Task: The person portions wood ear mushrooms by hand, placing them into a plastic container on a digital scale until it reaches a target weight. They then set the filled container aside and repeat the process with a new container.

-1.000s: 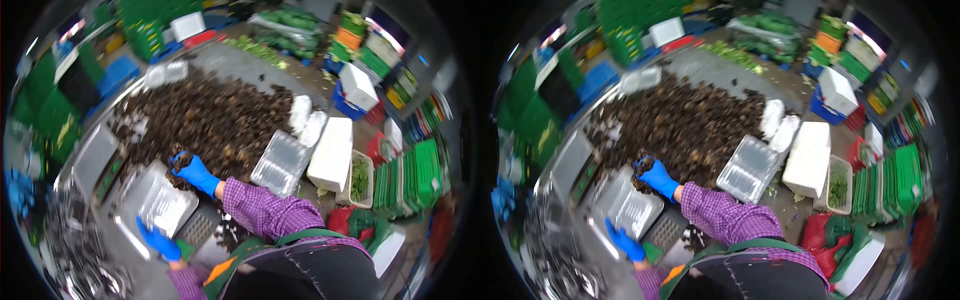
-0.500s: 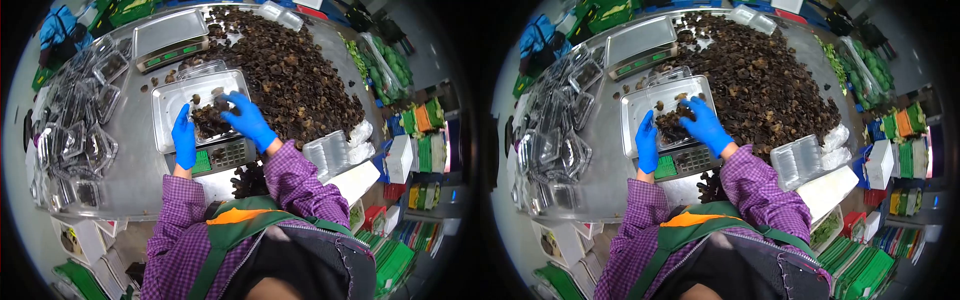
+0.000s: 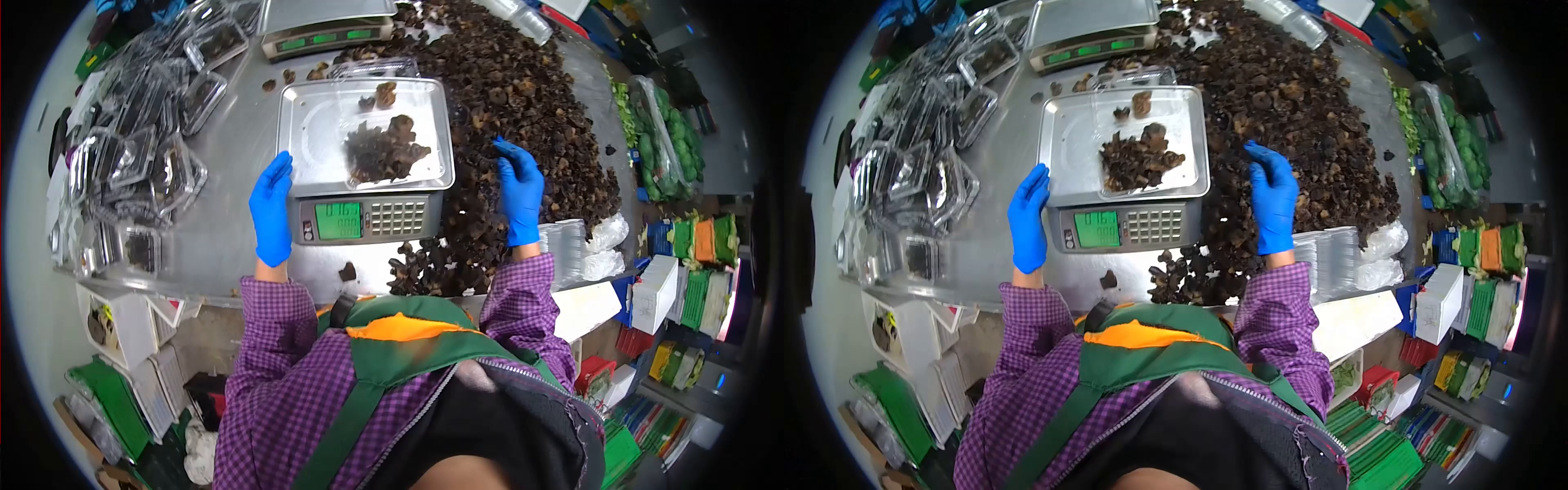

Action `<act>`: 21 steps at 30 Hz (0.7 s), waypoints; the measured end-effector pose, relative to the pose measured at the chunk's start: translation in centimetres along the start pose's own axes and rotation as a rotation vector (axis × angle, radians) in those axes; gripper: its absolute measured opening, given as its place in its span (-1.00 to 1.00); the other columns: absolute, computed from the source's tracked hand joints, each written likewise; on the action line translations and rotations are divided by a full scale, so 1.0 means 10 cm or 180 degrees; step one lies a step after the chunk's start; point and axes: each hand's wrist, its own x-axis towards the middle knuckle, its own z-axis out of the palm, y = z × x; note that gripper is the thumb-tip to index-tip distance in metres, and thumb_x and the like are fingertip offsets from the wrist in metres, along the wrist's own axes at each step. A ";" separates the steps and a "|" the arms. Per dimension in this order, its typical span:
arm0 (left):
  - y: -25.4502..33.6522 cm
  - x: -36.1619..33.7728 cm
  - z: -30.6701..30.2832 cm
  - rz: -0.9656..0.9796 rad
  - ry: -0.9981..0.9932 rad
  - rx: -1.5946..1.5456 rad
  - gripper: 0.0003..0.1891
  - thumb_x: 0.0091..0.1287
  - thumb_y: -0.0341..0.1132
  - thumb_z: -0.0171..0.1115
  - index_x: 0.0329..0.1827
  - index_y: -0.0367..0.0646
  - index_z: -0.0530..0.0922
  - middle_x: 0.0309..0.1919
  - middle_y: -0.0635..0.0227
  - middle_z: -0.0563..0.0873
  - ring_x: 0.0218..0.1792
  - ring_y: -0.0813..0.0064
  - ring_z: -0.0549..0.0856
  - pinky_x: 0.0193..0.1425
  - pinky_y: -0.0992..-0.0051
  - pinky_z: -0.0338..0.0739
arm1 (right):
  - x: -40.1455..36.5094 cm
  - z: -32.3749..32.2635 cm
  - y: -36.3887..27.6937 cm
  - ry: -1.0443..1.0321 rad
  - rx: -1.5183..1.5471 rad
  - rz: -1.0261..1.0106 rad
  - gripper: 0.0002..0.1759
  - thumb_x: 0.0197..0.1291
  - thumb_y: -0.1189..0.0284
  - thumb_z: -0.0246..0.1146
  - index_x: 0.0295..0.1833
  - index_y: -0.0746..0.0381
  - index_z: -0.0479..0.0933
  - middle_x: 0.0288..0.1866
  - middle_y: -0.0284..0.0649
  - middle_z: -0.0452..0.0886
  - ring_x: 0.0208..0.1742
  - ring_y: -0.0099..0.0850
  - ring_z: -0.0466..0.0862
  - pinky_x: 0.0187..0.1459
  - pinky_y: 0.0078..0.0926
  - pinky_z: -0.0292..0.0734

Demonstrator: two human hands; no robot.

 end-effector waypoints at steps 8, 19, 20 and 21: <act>0.12 0.05 0.00 0.0041 -0.0053 -0.0134 -0.58 0.38 -0.38 0.07 0.29 -0.29 0.43 0.21 0.21 0.56 0.23 0.42 0.52 0.33 0.47 0.33 | -0.27 -0.08 0.34 0.0062 -0.0155 0.0346 -0.74 0.24 0.62 0.19 0.05 0.33 0.55 0.01 -0.19 0.65 0.01 -0.48 0.61 0.12 -0.51 0.48; 0.08 0.14 0.44 -0.0132 -0.0661 -0.0131 -0.62 0.37 -0.47 0.09 0.25 -0.32 0.46 0.20 0.19 0.57 0.22 0.43 0.53 0.38 0.48 0.33 | -0.09 0.36 -0.40 -0.0392 0.0889 0.1041 -0.71 0.30 0.59 0.12 0.11 0.33 0.55 0.07 -0.24 0.63 -0.03 -0.55 0.62 -0.03 -0.61 0.55; 0.08 0.14 0.46 -0.0207 -0.0688 -0.0097 -0.62 0.37 -0.47 0.09 0.25 -0.32 0.46 0.20 0.18 0.56 0.22 0.43 0.53 0.37 0.48 0.34 | -0.06 0.47 -0.41 -0.0516 0.1039 0.0921 -0.69 0.31 0.59 0.11 0.15 0.30 0.53 0.09 -0.25 0.62 -0.04 -0.54 0.62 -0.06 -0.61 0.56; 0.08 0.13 0.48 -0.0281 -0.0714 -0.0062 -0.62 0.38 -0.47 0.09 0.25 -0.32 0.46 0.21 0.18 0.56 0.22 0.43 0.53 0.37 0.48 0.34 | 0.00 0.57 -0.41 -0.0640 0.1188 0.0800 -0.66 0.31 0.58 0.11 0.19 0.27 0.51 0.11 -0.26 0.61 -0.06 -0.54 0.63 -0.08 -0.62 0.57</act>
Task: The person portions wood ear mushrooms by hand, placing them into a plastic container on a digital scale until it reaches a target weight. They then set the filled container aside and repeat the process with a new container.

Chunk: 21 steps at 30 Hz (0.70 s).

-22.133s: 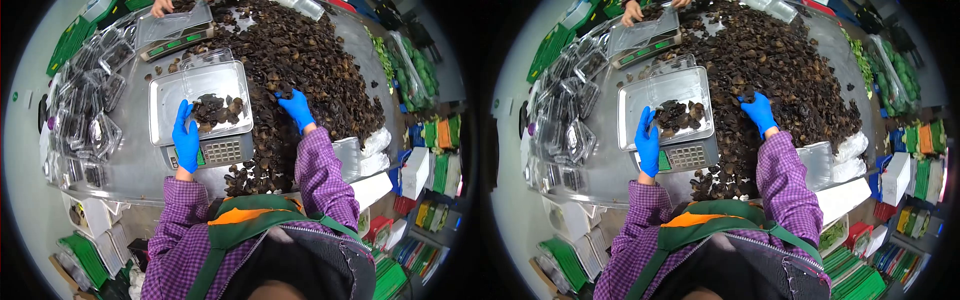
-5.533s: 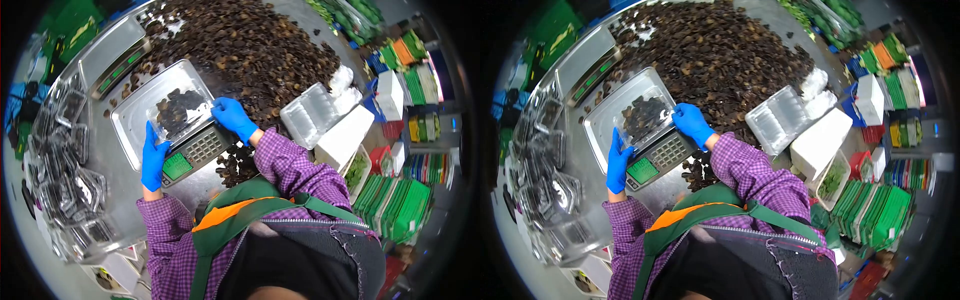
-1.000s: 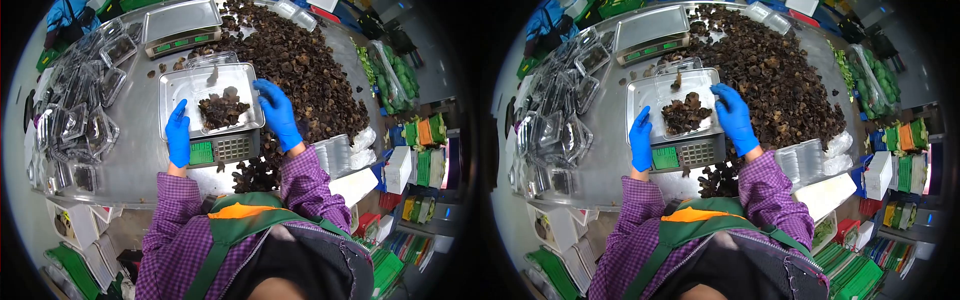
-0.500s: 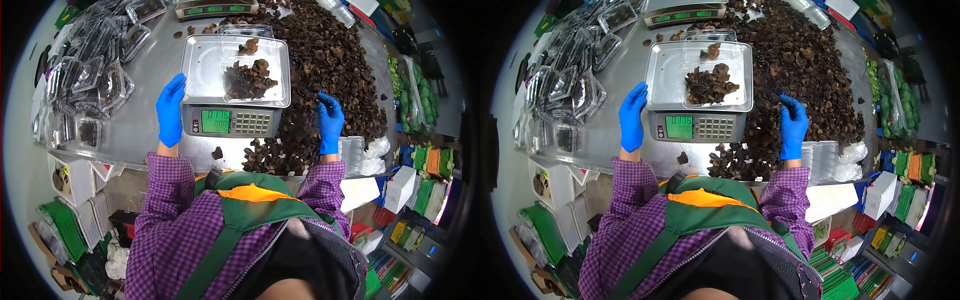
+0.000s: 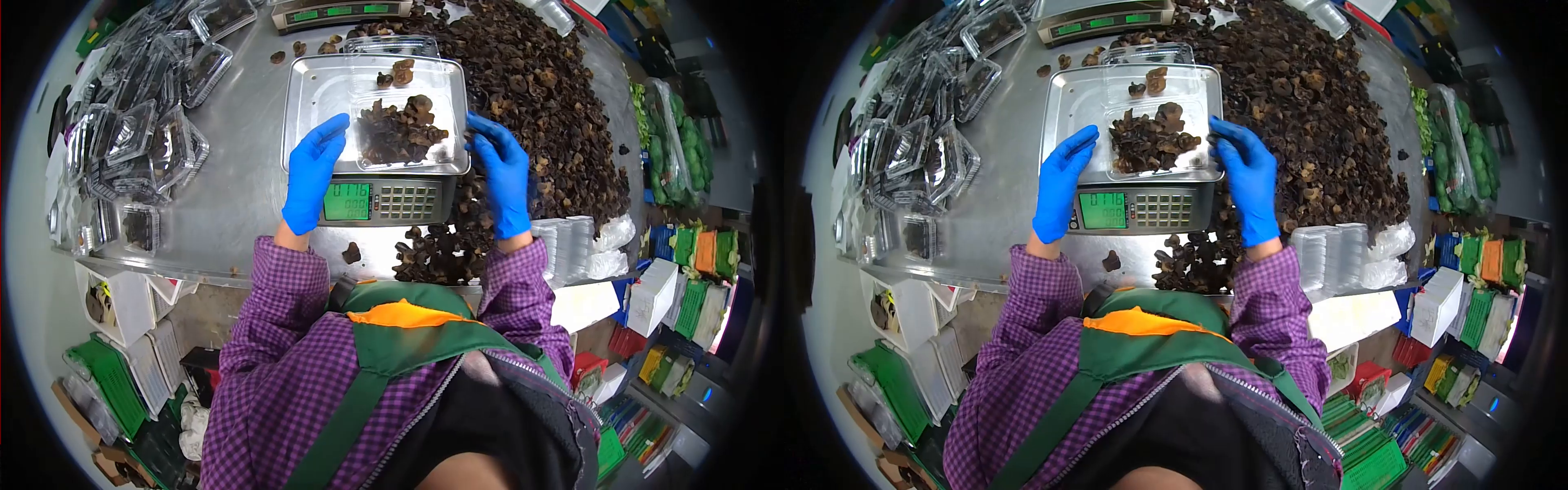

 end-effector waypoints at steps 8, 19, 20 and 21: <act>0.02 -0.07 -0.12 -0.0014 0.0136 0.0125 -0.63 0.39 -0.45 0.08 0.25 -0.32 0.46 0.21 0.18 0.56 0.22 0.43 0.53 0.36 0.48 0.35 | 0.24 0.33 0.04 -0.0918 0.0285 0.0365 -0.44 0.37 0.45 0.11 0.46 0.09 0.22 0.43 -0.28 0.30 0.10 -0.45 0.53 -0.07 -0.50 0.63; 0.04 0.01 -0.14 -0.0013 0.0259 0.0104 -0.62 0.39 -0.40 0.09 0.25 -0.32 0.46 0.20 0.20 0.57 0.20 0.44 0.54 0.33 0.48 0.36 | 0.15 -0.15 0.22 0.0119 -0.0538 0.0014 -0.61 0.34 0.48 0.15 0.26 0.29 0.45 0.14 -0.20 0.59 0.01 -0.52 0.59 0.02 -0.55 0.54; 0.06 0.03 -0.13 -0.0030 0.0271 0.0112 -0.62 0.39 -0.40 0.09 0.25 -0.32 0.46 0.20 0.20 0.57 0.20 0.44 0.54 0.33 0.48 0.36 | 0.11 -0.21 0.25 0.0108 -0.0532 0.0032 -0.61 0.34 0.48 0.15 0.26 0.29 0.45 0.14 -0.20 0.59 0.01 -0.52 0.59 0.02 -0.55 0.54; 0.09 0.07 -0.12 0.0022 0.0223 0.0162 -0.61 0.39 -0.39 0.09 0.25 -0.32 0.46 0.20 0.19 0.57 0.21 0.44 0.54 0.33 0.48 0.36 | 0.07 -0.26 0.29 0.0118 -0.0524 0.0120 -0.62 0.35 0.50 0.14 0.25 0.29 0.46 0.14 -0.21 0.60 0.01 -0.52 0.59 0.03 -0.56 0.54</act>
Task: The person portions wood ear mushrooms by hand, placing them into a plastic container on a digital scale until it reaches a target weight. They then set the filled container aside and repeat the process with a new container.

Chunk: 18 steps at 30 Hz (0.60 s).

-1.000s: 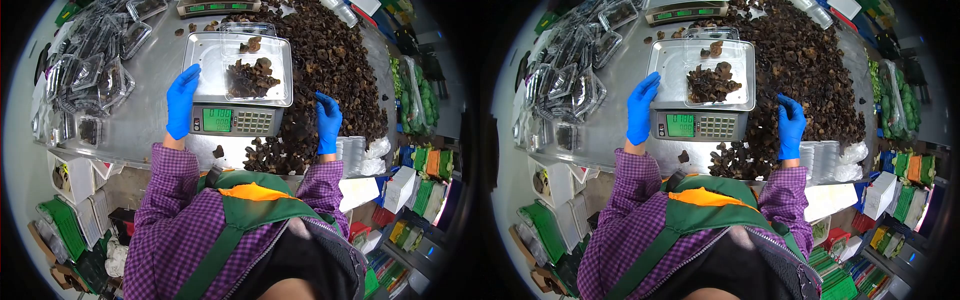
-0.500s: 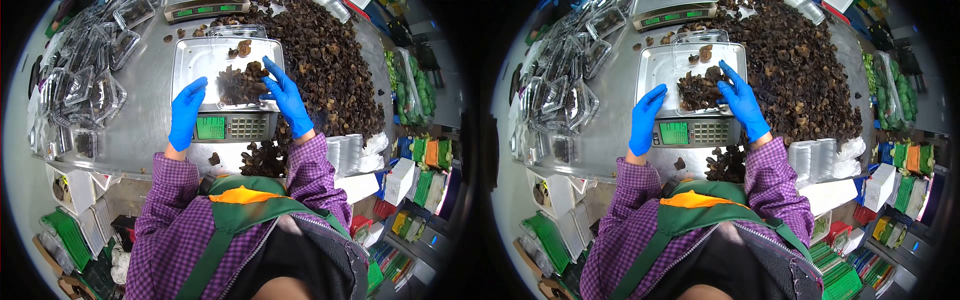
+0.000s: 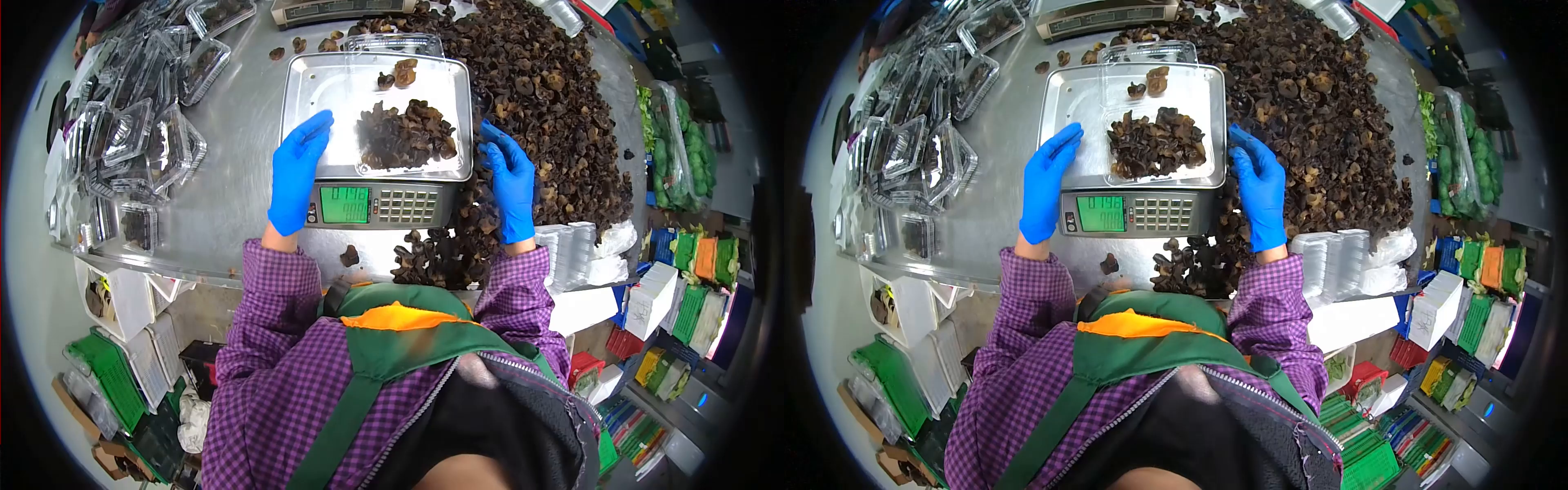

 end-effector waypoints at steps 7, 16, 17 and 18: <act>-0.09 0.51 0.14 0.0080 -0.0084 0.0052 -0.47 0.36 -0.35 0.13 0.39 -0.28 0.30 0.22 0.17 0.54 0.23 0.41 0.52 0.30 0.48 0.36 | -0.18 -0.02 0.16 0.0127 0.0153 0.0189 -0.69 0.34 0.55 0.12 0.16 0.34 0.53 0.09 -0.21 0.63 0.03 -0.53 0.59 0.07 -0.59 0.50; -0.20 0.99 0.38 -0.0422 -0.0132 -0.0788 -0.45 0.42 -0.15 0.10 0.43 -0.13 0.27 0.18 0.26 0.53 0.16 0.45 0.52 0.29 0.45 0.34 | -0.21 0.07 0.14 0.0140 -0.0016 0.0188 -0.71 0.36 0.46 0.15 0.13 0.31 0.55 -0.11 -0.22 0.69 -0.15 -0.60 0.62 -0.11 -0.66 0.52; -0.17 0.98 0.38 -0.0238 -0.0152 -0.0908 -0.48 0.44 -0.10 0.05 0.40 -0.12 0.30 0.17 0.28 0.54 0.15 0.46 0.52 0.30 0.44 0.33 | -0.20 0.07 0.13 0.0071 -0.0027 0.0428 -0.68 0.39 0.38 0.13 0.15 0.29 0.54 -0.20 -0.24 0.69 -0.25 -0.63 0.60 -0.21 -0.68 0.50; -0.14 0.97 0.39 -0.0056 -0.0171 -0.1028 -0.50 0.47 -0.05 0.00 0.38 -0.10 0.34 0.16 0.31 0.54 0.13 0.46 0.51 0.30 0.43 0.32 | -0.20 0.06 0.13 0.0000 -0.0037 0.0670 -0.64 0.42 0.29 0.10 0.18 0.27 0.53 -0.28 -0.26 0.69 -0.35 -0.66 0.59 -0.31 -0.70 0.49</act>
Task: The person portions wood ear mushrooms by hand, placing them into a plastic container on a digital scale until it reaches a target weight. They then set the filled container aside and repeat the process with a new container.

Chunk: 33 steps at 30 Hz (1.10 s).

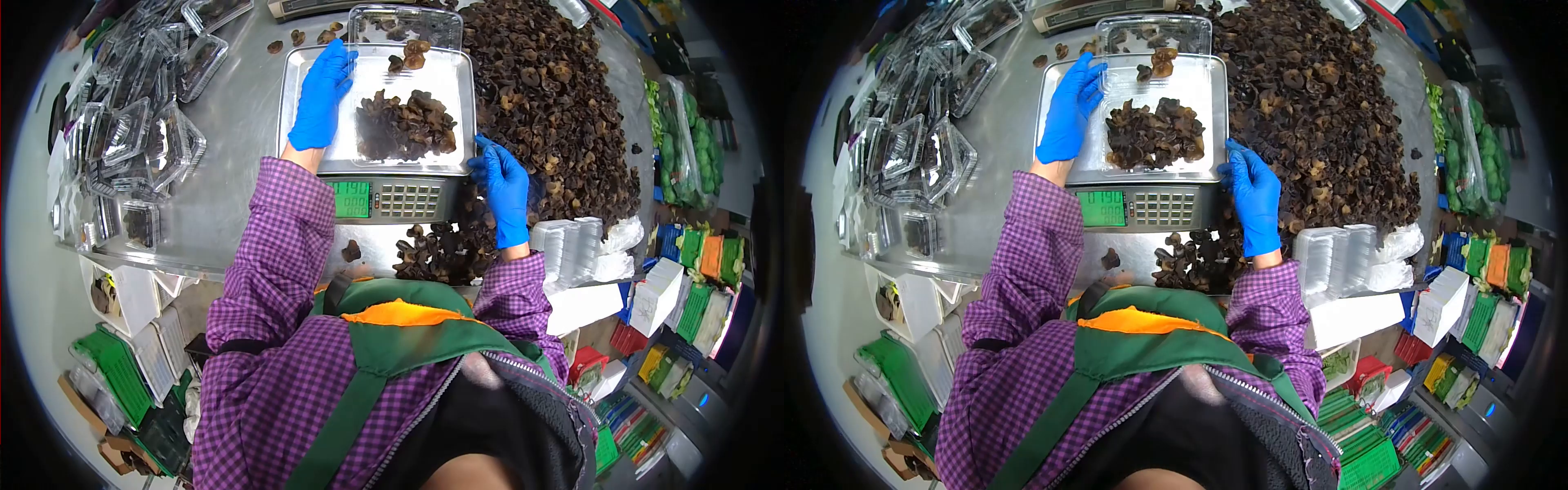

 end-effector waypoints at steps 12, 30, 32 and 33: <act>0.22 -0.61 -0.09 0.0517 -0.0458 0.2215 -0.36 0.23 -0.41 0.32 0.41 -0.15 0.33 0.22 0.17 0.51 0.00 0.55 0.58 0.21 0.49 0.43 | 0.12 0.15 0.01 -0.0498 0.0804 0.1232 -0.34 0.41 -0.04 -0.05 0.24 0.35 0.37 -0.26 -0.08 0.70 -0.44 -0.44 0.67 -0.46 -0.61 0.57; 0.21 -1.04 0.03 -0.0704 -0.0639 0.1506 -0.13 0.15 -0.55 0.08 0.57 0.05 -0.03 0.48 0.04 0.15 0.30 0.28 0.42 0.10 0.48 0.49 | 0.24 0.33 0.17 -0.0239 0.0991 0.0879 -0.81 0.27 0.44 0.17 -0.12 0.35 0.50 -0.44 -0.19 0.64 -0.51 -0.49 0.63 -0.49 -0.56 0.56; 0.18 -1.02 0.02 -0.0704 -0.0759 0.1573 -0.14 0.15 -0.53 0.09 0.57 0.05 -0.02 0.48 0.05 0.17 0.31 0.28 0.41 0.10 0.47 0.49 | 0.22 0.35 0.14 -0.0170 0.1029 0.0803 -0.80 0.28 0.41 0.17 -0.13 0.34 0.51 -0.45 -0.21 0.64 -0.53 -0.50 0.63 -0.51 -0.55 0.56; 0.17 -1.02 0.03 -0.0696 -0.0655 0.1655 -0.15 0.17 -0.55 0.11 0.56 0.03 -0.01 0.45 0.00 0.19 0.27 0.29 0.44 0.13 0.46 0.49 | 0.17 0.35 0.13 -0.0132 0.1077 0.0692 -0.80 0.29 0.39 0.17 -0.14 0.33 0.51 -0.46 -0.21 0.64 -0.54 -0.51 0.62 -0.51 -0.55 0.55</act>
